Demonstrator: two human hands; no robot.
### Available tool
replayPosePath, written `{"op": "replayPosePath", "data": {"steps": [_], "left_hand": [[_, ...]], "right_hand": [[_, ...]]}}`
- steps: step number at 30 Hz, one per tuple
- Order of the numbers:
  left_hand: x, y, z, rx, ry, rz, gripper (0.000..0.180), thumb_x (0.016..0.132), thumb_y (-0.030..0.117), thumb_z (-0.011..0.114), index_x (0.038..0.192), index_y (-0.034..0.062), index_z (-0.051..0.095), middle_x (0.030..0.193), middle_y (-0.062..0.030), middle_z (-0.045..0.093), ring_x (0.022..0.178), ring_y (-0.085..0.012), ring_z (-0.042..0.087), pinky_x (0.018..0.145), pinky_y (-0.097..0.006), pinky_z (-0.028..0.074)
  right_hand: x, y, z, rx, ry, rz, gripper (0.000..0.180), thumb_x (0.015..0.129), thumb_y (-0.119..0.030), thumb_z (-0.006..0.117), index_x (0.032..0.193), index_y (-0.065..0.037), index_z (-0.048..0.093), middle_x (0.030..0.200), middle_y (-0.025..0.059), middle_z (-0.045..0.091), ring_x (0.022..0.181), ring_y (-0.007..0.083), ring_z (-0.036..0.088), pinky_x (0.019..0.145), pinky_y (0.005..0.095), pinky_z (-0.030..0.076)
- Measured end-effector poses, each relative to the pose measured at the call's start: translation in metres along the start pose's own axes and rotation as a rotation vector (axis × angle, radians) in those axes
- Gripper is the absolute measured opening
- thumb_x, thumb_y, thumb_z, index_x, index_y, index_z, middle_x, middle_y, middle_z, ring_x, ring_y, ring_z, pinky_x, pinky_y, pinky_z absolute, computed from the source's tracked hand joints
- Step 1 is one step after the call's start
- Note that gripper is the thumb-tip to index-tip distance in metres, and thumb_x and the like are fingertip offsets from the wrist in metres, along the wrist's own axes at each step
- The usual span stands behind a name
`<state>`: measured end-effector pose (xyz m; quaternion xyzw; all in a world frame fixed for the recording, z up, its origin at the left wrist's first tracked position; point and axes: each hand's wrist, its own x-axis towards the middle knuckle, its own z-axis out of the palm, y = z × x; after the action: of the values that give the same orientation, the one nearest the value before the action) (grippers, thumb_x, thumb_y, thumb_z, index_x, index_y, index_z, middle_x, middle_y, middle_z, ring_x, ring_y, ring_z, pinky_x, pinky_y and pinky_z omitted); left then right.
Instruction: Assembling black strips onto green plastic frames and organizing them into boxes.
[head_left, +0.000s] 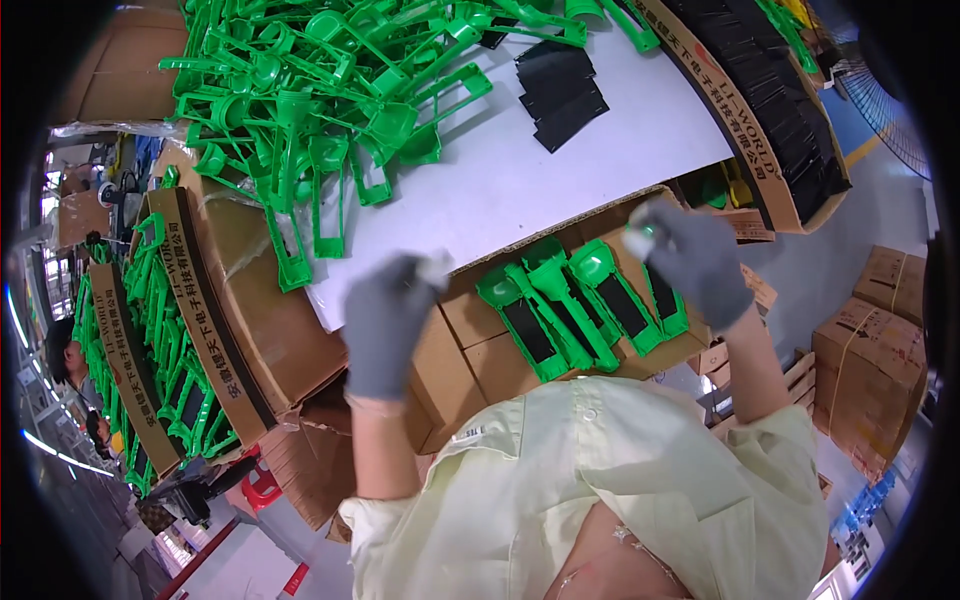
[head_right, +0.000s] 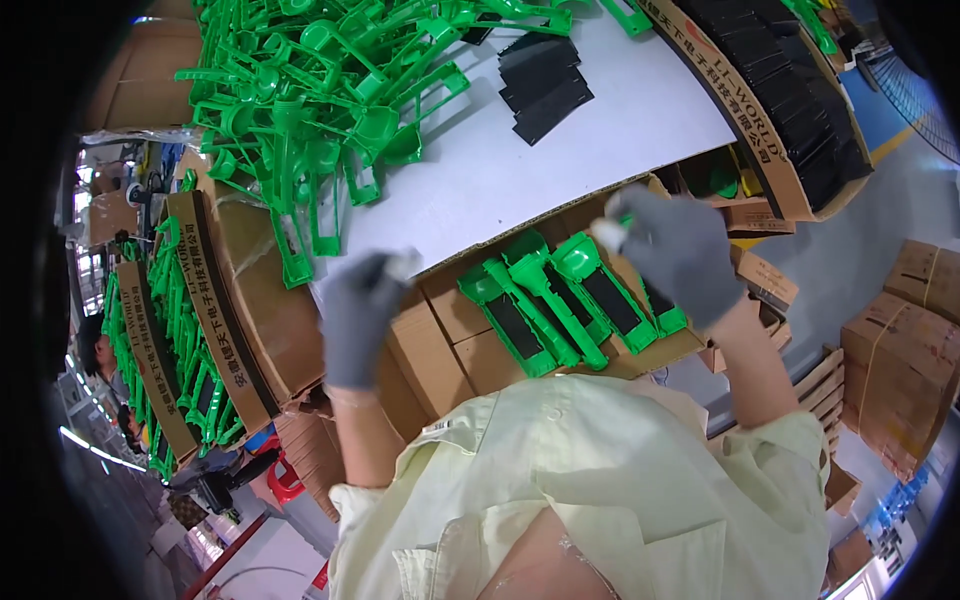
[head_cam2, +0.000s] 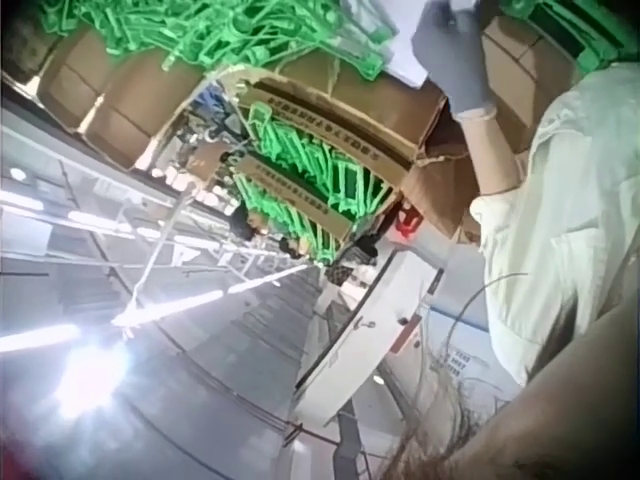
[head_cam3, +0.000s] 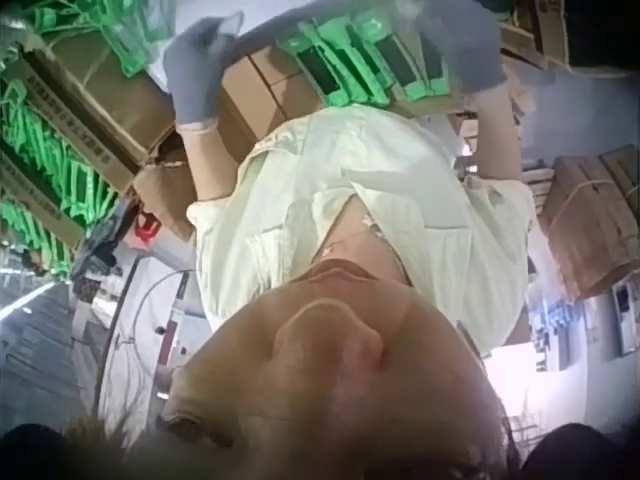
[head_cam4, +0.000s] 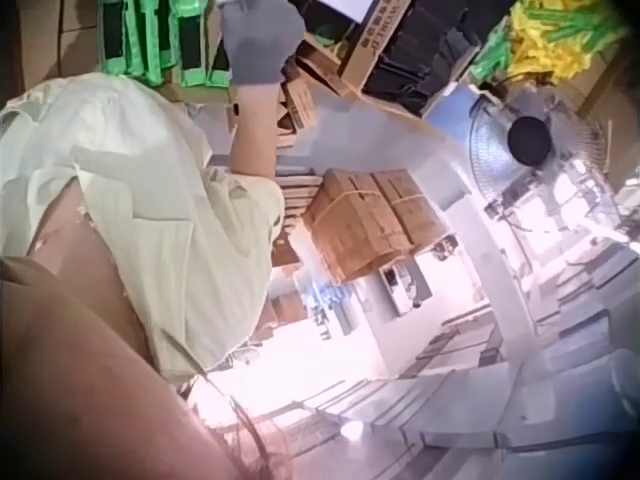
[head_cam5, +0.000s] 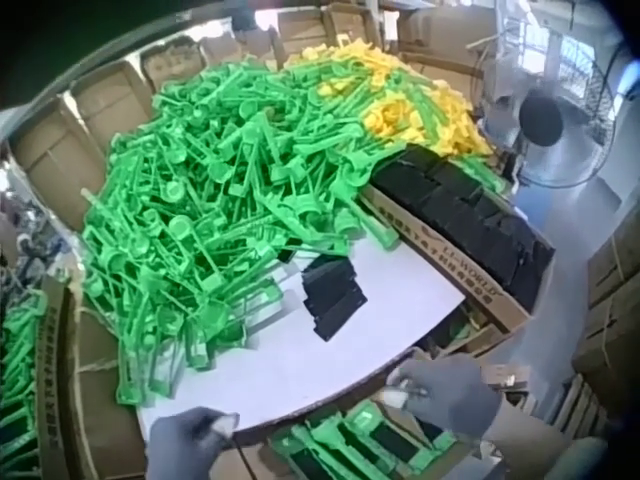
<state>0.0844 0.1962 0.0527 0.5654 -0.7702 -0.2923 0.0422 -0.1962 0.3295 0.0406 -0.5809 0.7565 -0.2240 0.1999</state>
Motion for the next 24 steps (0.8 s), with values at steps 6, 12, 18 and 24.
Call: {"op": "replayPosePath", "data": {"steps": [6, 12, 18, 24], "left_hand": [[0.109, 0.009, -0.011, 0.200, 0.299, -0.070, 0.048, 0.079, 0.051, 0.058, 0.080, 0.0034, 0.063, 0.078, -0.0191, 0.066, 0.074, -0.0353, 0.064, 0.066, -0.043, 0.047], [0.120, -0.027, 0.011, 0.172, 0.434, -0.105, 0.038, 0.079, 0.042, 0.059, 0.093, 0.0058, 0.061, 0.080, -0.0232, 0.064, 0.078, -0.0385, 0.063, 0.071, -0.045, 0.047], [0.054, -0.047, -0.001, -0.719, 0.634, 0.013, 0.023, 0.092, 0.017, 0.050, 0.104, -0.0013, 0.058, 0.090, -0.0158, 0.065, 0.073, -0.0237, 0.066, 0.058, -0.029, 0.053], [-0.007, -0.023, -0.019, -0.940, 0.552, -0.022, 0.024, 0.095, 0.017, 0.048, 0.110, -0.0011, 0.053, 0.106, -0.0161, 0.063, 0.074, -0.0209, 0.067, 0.055, -0.023, 0.054]], "right_hand": [[0.118, 0.019, 0.006, -0.053, 0.142, -0.311, 0.018, 0.078, -0.019, 0.066, 0.095, -0.013, 0.063, 0.088, 0.0036, 0.060, 0.078, 0.0195, 0.061, 0.068, 0.0300, 0.048], [0.148, 0.034, 0.027, -0.266, 0.037, -0.511, 0.028, 0.067, -0.014, 0.071, 0.094, -0.016, 0.062, 0.103, 0.0032, 0.056, 0.097, 0.0239, 0.057, 0.076, 0.0363, 0.049], [0.141, 0.018, 0.021, -0.351, -0.151, -0.426, 0.032, 0.067, -0.015, 0.071, 0.097, -0.016, 0.061, 0.089, 0.0053, 0.059, 0.088, 0.0253, 0.059, 0.074, 0.0375, 0.049], [0.119, 0.014, 0.019, -0.003, -0.119, -0.307, 0.039, 0.070, -0.016, 0.069, 0.108, -0.019, 0.058, 0.083, 0.0082, 0.063, 0.073, 0.0260, 0.062, 0.067, 0.0373, 0.049]]}}
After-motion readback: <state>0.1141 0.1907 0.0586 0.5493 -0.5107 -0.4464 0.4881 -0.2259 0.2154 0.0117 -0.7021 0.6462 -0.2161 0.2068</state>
